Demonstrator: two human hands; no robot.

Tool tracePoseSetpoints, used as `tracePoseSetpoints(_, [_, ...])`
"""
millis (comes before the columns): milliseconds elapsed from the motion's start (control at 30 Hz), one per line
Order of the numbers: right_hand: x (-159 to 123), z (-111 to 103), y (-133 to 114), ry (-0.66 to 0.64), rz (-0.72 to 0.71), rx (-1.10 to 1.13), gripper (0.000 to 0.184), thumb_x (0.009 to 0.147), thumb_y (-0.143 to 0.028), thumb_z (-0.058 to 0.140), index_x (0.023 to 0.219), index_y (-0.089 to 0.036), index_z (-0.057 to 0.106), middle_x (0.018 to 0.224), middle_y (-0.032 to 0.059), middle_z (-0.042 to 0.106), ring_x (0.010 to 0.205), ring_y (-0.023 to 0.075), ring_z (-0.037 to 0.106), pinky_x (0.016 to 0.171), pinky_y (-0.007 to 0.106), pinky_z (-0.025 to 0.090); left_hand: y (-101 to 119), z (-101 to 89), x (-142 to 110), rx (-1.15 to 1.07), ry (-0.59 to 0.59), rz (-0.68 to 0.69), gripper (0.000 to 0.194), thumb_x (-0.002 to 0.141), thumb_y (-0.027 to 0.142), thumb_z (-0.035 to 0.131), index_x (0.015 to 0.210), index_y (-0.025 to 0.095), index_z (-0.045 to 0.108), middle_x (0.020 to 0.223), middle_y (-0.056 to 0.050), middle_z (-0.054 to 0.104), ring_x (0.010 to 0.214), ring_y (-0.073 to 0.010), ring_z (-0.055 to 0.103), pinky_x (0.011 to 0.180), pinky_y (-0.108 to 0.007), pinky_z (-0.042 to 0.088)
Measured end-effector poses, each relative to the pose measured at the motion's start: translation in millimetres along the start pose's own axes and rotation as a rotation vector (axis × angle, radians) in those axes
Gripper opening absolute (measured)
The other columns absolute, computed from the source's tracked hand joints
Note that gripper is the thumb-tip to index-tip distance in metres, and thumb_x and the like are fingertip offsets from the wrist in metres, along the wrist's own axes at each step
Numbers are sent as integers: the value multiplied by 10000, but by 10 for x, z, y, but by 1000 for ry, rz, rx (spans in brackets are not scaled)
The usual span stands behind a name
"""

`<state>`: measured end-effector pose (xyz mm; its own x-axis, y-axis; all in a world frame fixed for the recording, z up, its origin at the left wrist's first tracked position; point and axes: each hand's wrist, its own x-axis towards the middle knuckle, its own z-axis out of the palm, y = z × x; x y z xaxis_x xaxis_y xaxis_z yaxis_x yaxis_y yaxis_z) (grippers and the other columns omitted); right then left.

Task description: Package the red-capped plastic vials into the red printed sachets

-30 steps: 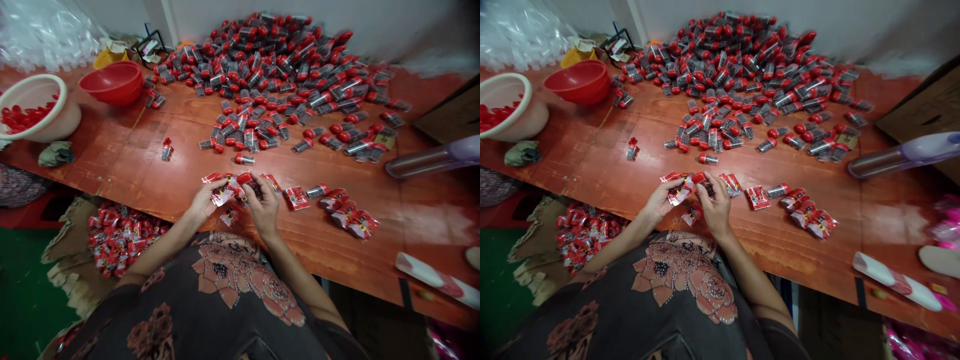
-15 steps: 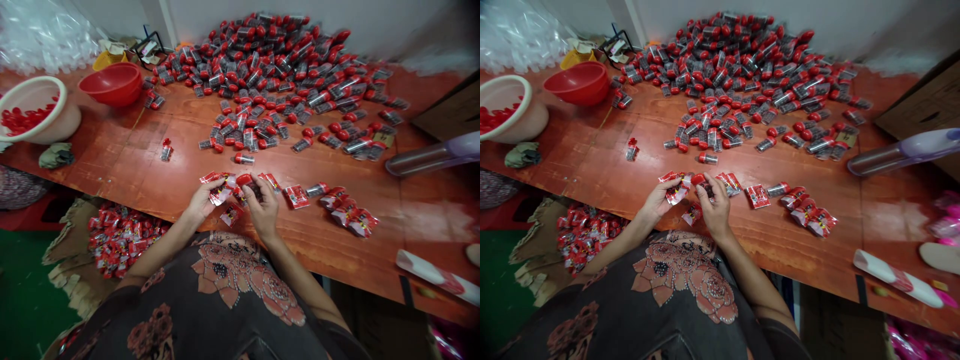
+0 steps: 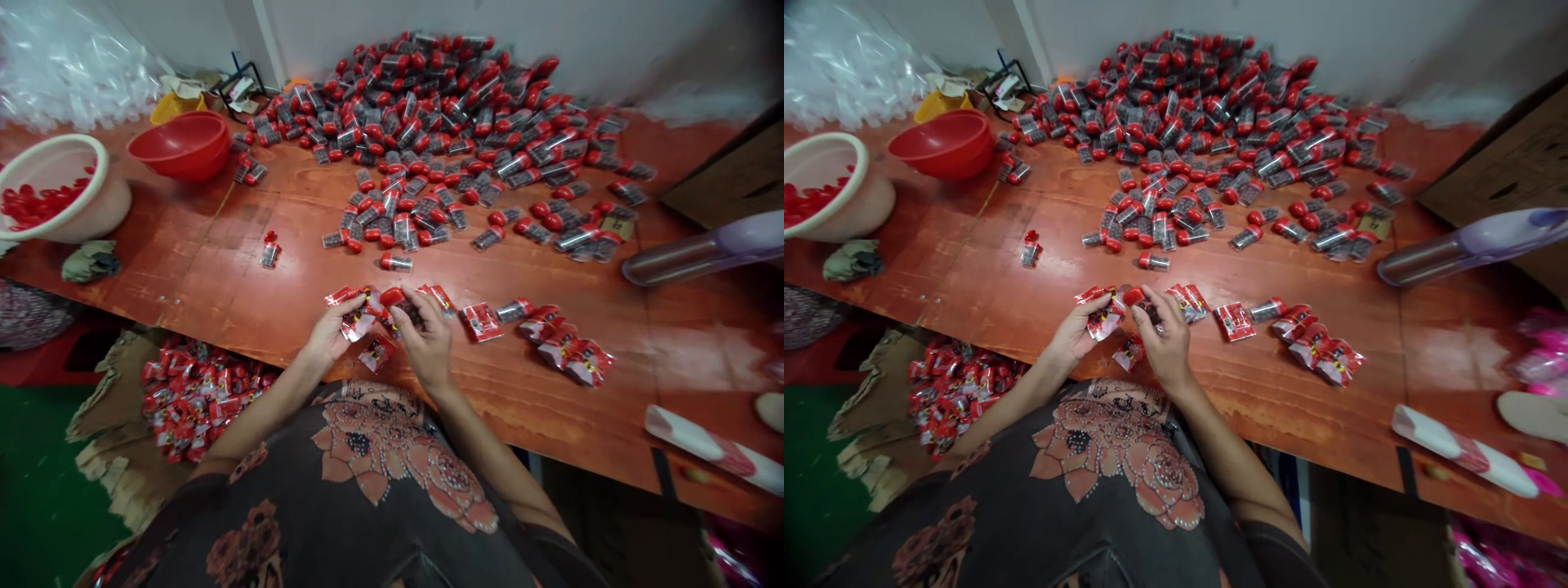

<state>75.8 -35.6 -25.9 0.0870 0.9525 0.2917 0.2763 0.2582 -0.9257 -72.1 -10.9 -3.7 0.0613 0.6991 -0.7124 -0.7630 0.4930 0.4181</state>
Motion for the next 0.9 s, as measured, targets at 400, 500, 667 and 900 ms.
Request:
tracePoseSetpoints(400, [13, -23, 72, -7, 30, 44, 379, 906, -270, 602, 1279, -337, 596, 1149, 43, 635, 1020, 202, 621, 930, 443, 526, -24, -93, 75, 172, -83, 260, 177, 657, 74, 767, 815, 132, 714, 773, -39, 736, 651, -133, 681, 657, -251, 539])
tracePoseSetpoints(500, [23, -39, 84, -4, 67, 76, 357, 937, -279, 536, 1284, -350, 580, 1173, 50, 603, 1036, 204, 606, 950, 474, 516, -15, -102, 96, 178, -38, 257, 166, 650, 100, 778, 800, 130, 713, 750, -37, 726, 635, -133, 671, 650, -264, 536])
tracePoseSetpoints(667, [110, 1, 132, -155, 155, 117, 199, 878, -320, 627, 1059, -298, 706, 1037, 56, 602, 993, 213, 599, 885, 434, 524, -45, -125, 107, 245, -54, 263, 202, 604, 158, 826, 765, 137, 706, 708, -20, 713, 596, -123, 648, 610, -249, 525])
tracePoseSetpoints(900, [112, 84, 158, -38, 128, 88, 97, 858, -258, 637, 873, -257, 733, 946, 29, 580, 923, 185, 585, 823, 382, 499, -140, -194, 100, 263, -60, 369, 276, 598, 221, 860, 825, 164, 714, 754, -9, 722, 620, -117, 650, 594, -234, 519])
